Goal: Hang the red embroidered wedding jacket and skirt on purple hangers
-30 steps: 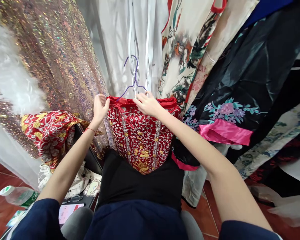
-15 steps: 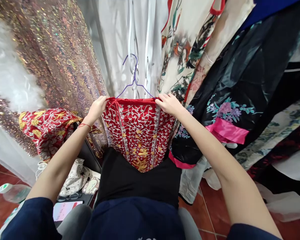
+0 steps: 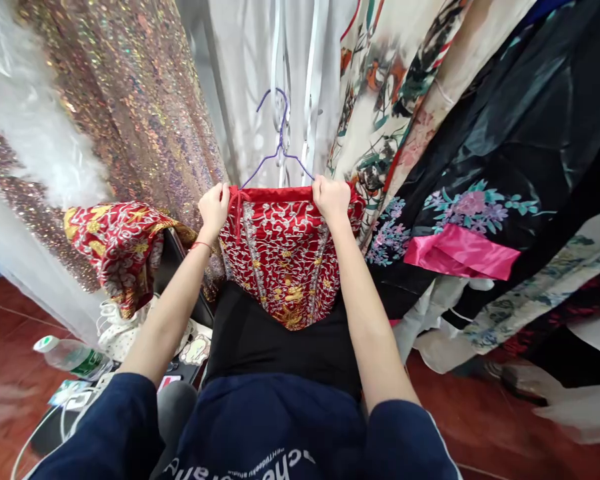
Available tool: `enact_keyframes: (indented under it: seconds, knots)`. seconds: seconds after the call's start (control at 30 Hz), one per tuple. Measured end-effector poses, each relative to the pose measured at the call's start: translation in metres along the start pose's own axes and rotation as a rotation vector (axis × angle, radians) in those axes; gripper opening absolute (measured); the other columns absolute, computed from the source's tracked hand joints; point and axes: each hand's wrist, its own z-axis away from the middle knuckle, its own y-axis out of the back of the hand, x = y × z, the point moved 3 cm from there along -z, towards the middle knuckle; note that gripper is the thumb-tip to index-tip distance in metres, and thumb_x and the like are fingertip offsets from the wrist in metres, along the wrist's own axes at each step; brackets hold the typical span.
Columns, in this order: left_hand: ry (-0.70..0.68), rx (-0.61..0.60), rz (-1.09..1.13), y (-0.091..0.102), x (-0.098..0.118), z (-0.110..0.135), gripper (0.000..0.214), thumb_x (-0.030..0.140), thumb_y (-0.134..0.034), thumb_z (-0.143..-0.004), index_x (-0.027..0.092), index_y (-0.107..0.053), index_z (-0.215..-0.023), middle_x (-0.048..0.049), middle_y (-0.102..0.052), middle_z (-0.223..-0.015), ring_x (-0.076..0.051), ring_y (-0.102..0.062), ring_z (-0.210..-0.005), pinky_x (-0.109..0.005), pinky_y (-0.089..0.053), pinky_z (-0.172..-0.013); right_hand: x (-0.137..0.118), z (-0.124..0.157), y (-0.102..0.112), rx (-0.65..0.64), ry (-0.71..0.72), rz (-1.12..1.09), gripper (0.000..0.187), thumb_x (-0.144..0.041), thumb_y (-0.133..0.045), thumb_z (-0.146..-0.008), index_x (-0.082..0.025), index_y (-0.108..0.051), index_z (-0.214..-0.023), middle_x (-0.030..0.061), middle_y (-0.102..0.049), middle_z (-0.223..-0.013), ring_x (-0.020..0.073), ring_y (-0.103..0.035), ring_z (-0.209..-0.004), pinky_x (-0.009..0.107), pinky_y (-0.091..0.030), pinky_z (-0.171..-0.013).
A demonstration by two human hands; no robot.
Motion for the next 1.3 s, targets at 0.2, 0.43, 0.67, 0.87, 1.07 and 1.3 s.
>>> enact_keyframes:
  seconds: [0.2, 0.43, 0.67, 0.87, 1.07, 1.3]
  knots:
    - [-0.03, 0.044, -0.007, 0.005, 0.002, 0.015, 0.044, 0.042, -0.029, -0.105, 0.021, -0.057, -0.079, -0.0093, -0.067, -0.085, -0.022, -0.065, -0.082, -0.031, -0.039, -0.073, 0.002, 0.003, -0.003, 0.064, -0.007, -0.024, 0.061, -0.027, -0.015, -0.103, -0.008, -0.072, -0.094, 0.0193, -0.071, -0.083, 0.0273, -0.063, -0.078, 0.04, -0.039, -0.081]
    - [-0.019, 0.065, 0.031, 0.006, 0.004, 0.022, 0.048, 0.045, -0.024, -0.105, 0.02, -0.06, -0.085, -0.0109, -0.067, -0.091, -0.025, -0.065, -0.092, -0.036, -0.045, -0.085, 0.002, 0.007, -0.004, 0.108, -0.024, -0.026, 0.058, -0.025, -0.02, -0.102, -0.008, -0.074, -0.09, 0.02, -0.07, -0.08, 0.0271, -0.063, -0.077, 0.041, -0.038, -0.081]
    - [-0.138, 0.014, 0.125, 0.053, 0.012, 0.072, 0.041, 0.042, -0.041, -0.099, 0.018, -0.051, -0.131, -0.0176, -0.055, -0.141, -0.029, -0.047, -0.137, -0.047, -0.037, -0.114, 0.001, 0.012, -0.004, 0.136, -0.072, -0.031, 0.058, -0.026, -0.023, -0.101, -0.008, -0.076, -0.086, 0.0216, -0.071, -0.078, 0.0275, -0.064, -0.076, 0.04, -0.039, -0.079]
    - [0.238, 0.267, -0.055, 0.143, -0.052, 0.147, 0.066, 0.052, -0.05, -0.091, 0.017, -0.035, -0.145, -0.019, -0.031, -0.16, -0.04, -0.007, -0.155, -0.064, -0.014, -0.12, -0.004, 0.011, -0.016, 0.168, -0.079, -0.087, 0.06, -0.029, -0.022, -0.1, -0.008, -0.076, -0.085, 0.0237, -0.072, -0.078, 0.0288, -0.063, -0.072, 0.043, -0.041, -0.076]
    - [0.388, 0.102, -0.212, 0.188, -0.11, 0.125, 0.036, 0.042, -0.036, -0.096, 0.018, -0.06, -0.107, -0.0138, -0.065, -0.118, -0.039, -0.053, -0.127, -0.056, -0.038, -0.102, 0.001, 0.008, -0.018, 0.142, -0.066, -0.184, 0.051, -0.027, -0.025, -0.098, -0.01, -0.072, -0.09, 0.0228, -0.07, -0.086, 0.0312, -0.062, -0.081, 0.045, -0.04, -0.082]
    - [0.128, 0.142, -0.133, 0.192, -0.035, 0.03, 0.024, 0.038, -0.048, -0.095, 0.021, -0.064, -0.091, -0.0087, -0.066, -0.09, -0.028, -0.061, -0.103, -0.043, -0.042, -0.092, -0.104, 0.01, 0.043, 0.303, 0.065, -0.296, 0.054, -0.043, -0.035, -0.097, -0.014, -0.05, -0.14, 0.0243, -0.048, -0.137, 0.0415, -0.038, -0.131, 0.059, -0.032, -0.099]
